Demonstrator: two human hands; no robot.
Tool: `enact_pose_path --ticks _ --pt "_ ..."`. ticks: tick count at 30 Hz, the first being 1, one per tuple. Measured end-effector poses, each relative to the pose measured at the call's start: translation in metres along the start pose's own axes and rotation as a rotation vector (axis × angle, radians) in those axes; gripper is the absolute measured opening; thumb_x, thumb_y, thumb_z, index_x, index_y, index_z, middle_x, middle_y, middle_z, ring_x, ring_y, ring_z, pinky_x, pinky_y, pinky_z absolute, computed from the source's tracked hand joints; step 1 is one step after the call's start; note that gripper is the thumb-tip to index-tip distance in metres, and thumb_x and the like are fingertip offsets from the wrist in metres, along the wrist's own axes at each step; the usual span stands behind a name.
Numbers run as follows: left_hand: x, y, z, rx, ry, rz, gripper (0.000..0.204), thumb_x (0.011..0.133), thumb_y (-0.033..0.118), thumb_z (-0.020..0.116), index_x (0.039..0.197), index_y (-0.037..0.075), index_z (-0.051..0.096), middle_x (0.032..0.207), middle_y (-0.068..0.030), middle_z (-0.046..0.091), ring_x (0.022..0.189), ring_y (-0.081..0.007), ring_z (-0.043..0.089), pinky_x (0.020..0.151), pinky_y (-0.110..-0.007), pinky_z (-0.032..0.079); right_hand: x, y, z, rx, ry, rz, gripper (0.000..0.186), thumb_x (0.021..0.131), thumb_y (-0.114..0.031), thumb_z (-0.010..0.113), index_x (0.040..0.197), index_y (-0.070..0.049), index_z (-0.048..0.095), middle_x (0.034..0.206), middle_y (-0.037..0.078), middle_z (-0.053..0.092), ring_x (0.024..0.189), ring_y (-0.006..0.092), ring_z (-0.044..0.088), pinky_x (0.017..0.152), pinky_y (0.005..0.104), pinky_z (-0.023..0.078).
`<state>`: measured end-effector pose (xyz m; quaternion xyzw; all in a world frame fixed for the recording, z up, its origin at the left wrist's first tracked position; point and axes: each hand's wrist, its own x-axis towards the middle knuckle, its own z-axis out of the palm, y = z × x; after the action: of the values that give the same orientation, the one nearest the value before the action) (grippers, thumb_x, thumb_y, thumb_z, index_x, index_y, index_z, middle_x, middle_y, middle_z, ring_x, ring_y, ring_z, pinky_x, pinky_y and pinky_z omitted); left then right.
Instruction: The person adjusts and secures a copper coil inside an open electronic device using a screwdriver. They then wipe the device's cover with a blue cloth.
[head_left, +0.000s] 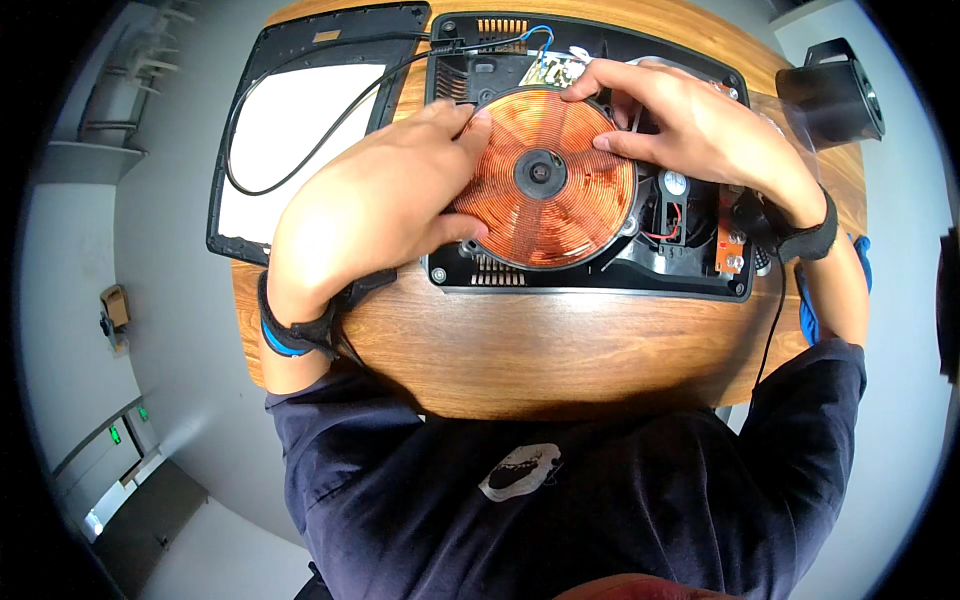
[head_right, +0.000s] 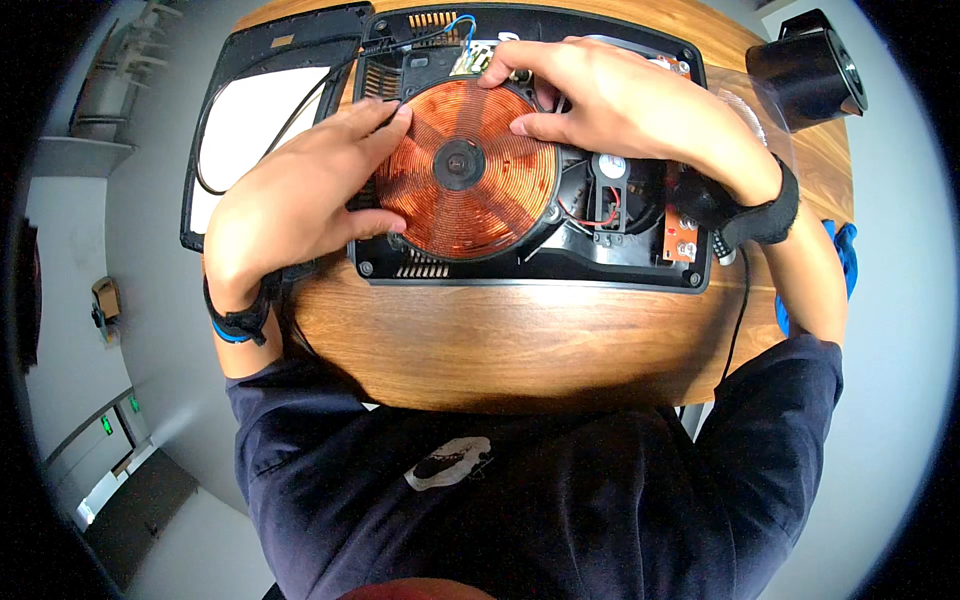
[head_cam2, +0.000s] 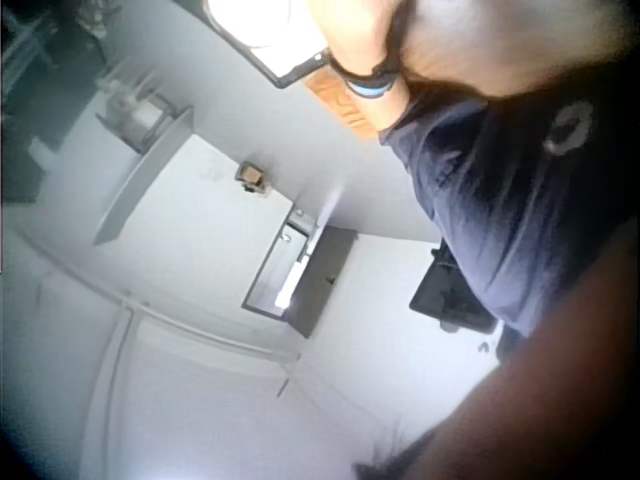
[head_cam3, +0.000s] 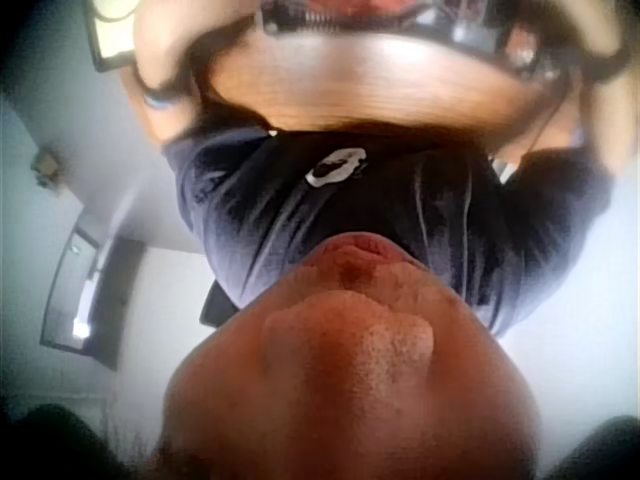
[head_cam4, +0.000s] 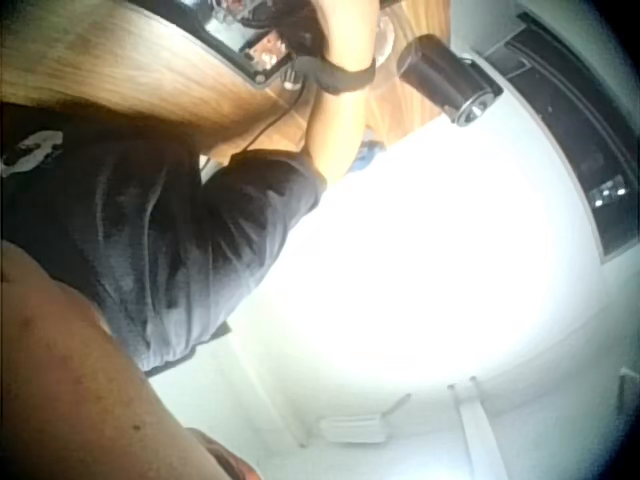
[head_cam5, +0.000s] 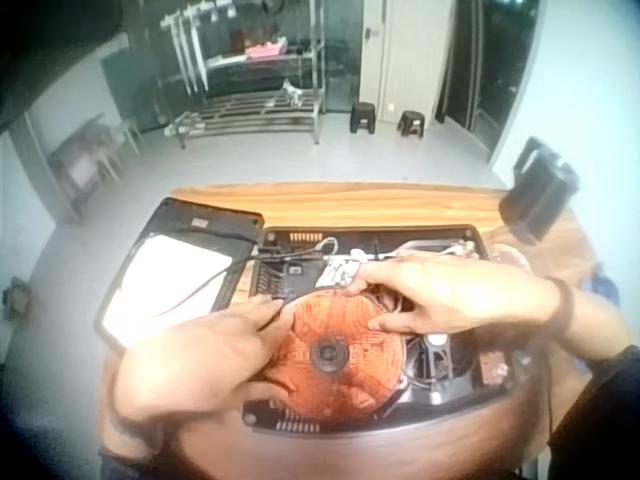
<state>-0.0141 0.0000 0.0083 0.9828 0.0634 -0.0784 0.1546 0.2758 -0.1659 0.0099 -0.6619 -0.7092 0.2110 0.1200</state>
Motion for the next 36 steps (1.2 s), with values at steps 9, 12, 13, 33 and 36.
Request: enact_pose_path --ticks 9,12,13,33,36 --pt "-0.001 0.01 0.001 0.027 0.029 0.021 0.094 0.091 0.026 0.095 0.165 -0.011 0.05 0.168 -0.0324 0.053 0.154 -0.0493 0.055 0.128 -0.049 0.05 0.0 0.01 0.011 -0.045 0.065 -0.095 0.05 0.105 -0.021 0.085 0.152 -0.02 0.069 0.102 0.009 0.069 0.096 0.0274 0.072 0.087 0.0427 0.059" --pt "0.0 0.01 0.001 0.033 0.042 0.03 0.095 0.091 0.027 0.094 0.165 -0.012 0.05 0.168 -0.0329 0.052 0.153 -0.0491 0.056 0.127 -0.048 0.051 -0.002 0.012 0.011 -0.056 0.064 -0.098 0.051 0.105 -0.021 0.085 0.153 -0.02 0.069 0.105 0.01 0.071 0.099 0.0291 0.074 0.089 0.0434 0.061" --pt "0.0 0.011 0.001 0.045 0.036 0.029 0.095 0.091 0.027 0.094 0.165 -0.012 0.05 0.168 -0.0332 0.052 0.154 -0.049 0.056 0.127 -0.048 0.051 -0.002 0.013 0.011 -0.058 0.08 -0.13 0.051 0.105 -0.021 0.085 0.153 -0.02 0.069 0.106 0.011 0.072 0.1 0.0297 0.075 0.09 0.0437 0.061" --pt "-0.003 0.007 0.003 0.016 0.053 0.024 0.1 0.09 0.03 0.095 0.167 -0.012 0.047 0.17 -0.0337 0.051 0.155 -0.049 0.054 0.129 -0.048 0.049 0.007 0.011 0.006 -0.084 0.046 -0.122 0.052 0.104 -0.023 0.085 0.153 -0.019 0.069 0.114 0.011 0.077 0.113 0.0335 0.076 0.099 0.0471 0.062" --pt "-0.002 0.012 0.002 0.016 0.031 0.015 0.104 0.087 0.032 0.097 0.167 -0.012 0.046 0.17 -0.0344 0.05 0.156 -0.0494 0.053 0.13 -0.048 0.048 -0.002 0.012 0.006 -0.162 0.033 -0.154 0.067 0.098 -0.026 0.089 0.161 -0.019 0.067 0.128 0.009 0.075 0.127 0.0342 0.071 0.109 0.0473 0.06"
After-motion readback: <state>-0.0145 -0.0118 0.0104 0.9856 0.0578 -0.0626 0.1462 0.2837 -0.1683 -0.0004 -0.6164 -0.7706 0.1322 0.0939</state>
